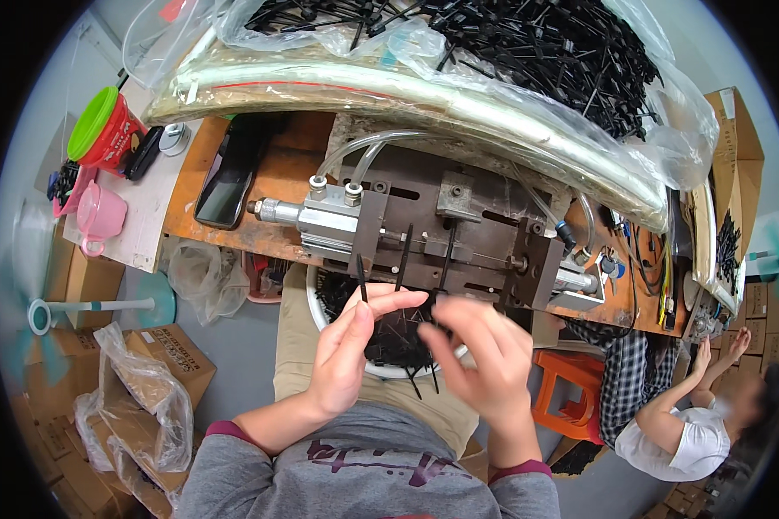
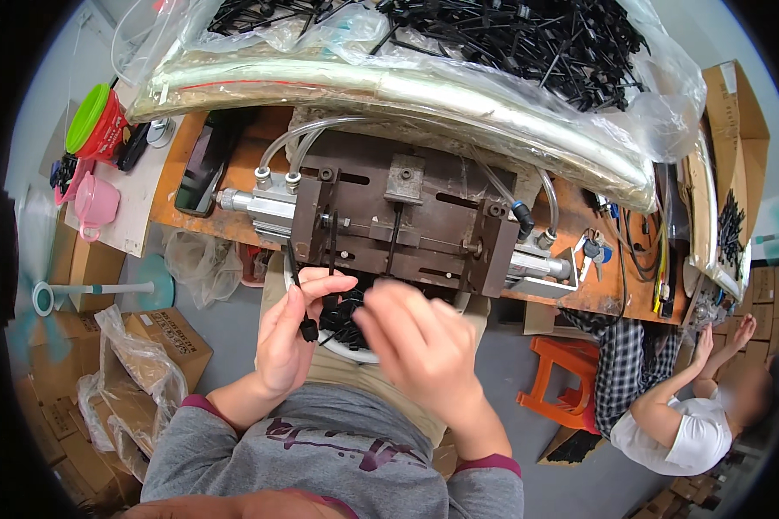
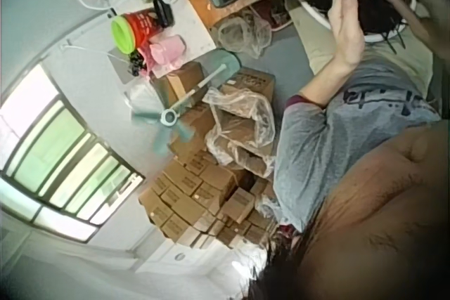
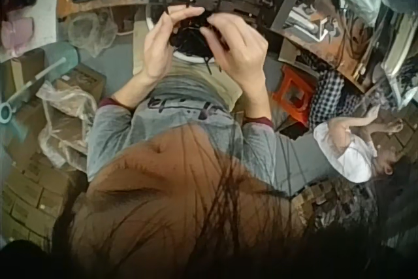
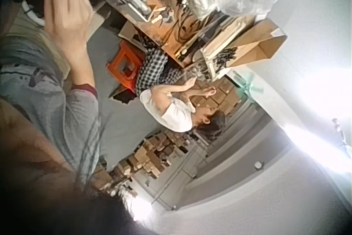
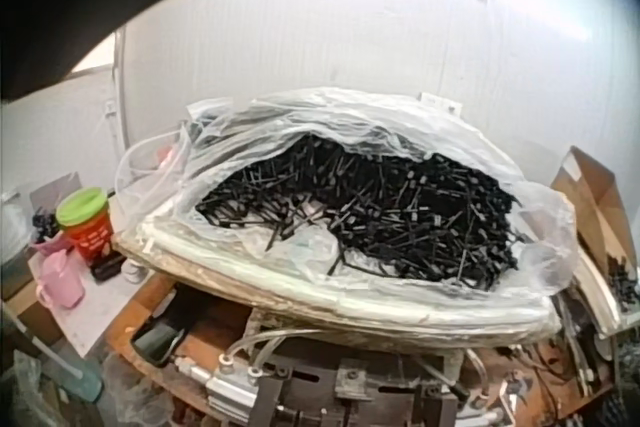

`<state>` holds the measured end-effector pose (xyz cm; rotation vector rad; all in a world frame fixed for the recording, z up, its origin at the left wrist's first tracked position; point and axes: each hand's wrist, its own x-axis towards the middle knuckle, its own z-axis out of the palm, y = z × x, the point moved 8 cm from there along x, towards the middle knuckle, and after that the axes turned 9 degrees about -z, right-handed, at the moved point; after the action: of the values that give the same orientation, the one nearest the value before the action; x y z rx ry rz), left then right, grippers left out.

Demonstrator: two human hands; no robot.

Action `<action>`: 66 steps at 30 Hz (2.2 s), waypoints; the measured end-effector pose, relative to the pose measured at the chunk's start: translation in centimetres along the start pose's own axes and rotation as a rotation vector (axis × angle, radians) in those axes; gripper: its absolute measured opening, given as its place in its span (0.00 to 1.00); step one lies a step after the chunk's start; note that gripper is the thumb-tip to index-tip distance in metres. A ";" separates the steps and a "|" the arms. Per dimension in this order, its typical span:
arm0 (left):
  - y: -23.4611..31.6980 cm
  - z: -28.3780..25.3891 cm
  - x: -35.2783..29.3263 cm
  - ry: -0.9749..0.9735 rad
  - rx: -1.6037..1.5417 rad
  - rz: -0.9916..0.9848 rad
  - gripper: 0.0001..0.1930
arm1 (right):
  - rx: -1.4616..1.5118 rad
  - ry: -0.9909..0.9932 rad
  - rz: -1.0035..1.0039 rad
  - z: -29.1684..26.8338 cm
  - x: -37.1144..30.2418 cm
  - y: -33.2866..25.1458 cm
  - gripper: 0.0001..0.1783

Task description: Assembling small black plastic parts using a manual machine press.

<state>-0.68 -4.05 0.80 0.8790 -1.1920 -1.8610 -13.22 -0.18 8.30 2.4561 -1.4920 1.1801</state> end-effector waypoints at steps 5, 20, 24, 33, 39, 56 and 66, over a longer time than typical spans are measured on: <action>-0.9 1.9 0.1 -0.117 -0.039 -0.151 0.29 | 0.164 -0.070 -0.083 1.2 -0.3 -2.9 0.17; 2.3 0.3 -0.6 -0.065 0.313 0.179 0.27 | -0.190 -0.179 0.096 2.3 -0.9 1.7 0.11; 2.9 0.1 -0.8 -0.067 0.452 0.188 0.27 | -0.273 -0.234 0.128 2.5 -0.2 1.8 0.14; 4.0 -0.2 -1.0 -0.034 0.450 0.352 0.18 | -0.327 -0.285 0.132 2.7 0.1 1.7 0.12; 5.4 0.2 -1.9 0.012 0.680 0.480 0.16 | -0.321 -0.237 0.121 2.6 -0.1 1.7 0.11; 5.9 -0.3 -2.4 0.037 0.570 0.522 0.18 | 0.845 0.220 0.201 1.1 -4.2 2.6 0.17; 5.2 0.0 -2.3 -0.019 0.469 0.481 0.17 | 0.885 0.218 0.207 1.1 -4.1 1.5 0.15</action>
<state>1.55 -3.58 5.99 0.7280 -1.7151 -1.2265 -14.77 1.59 4.45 2.4786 -1.3632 2.4920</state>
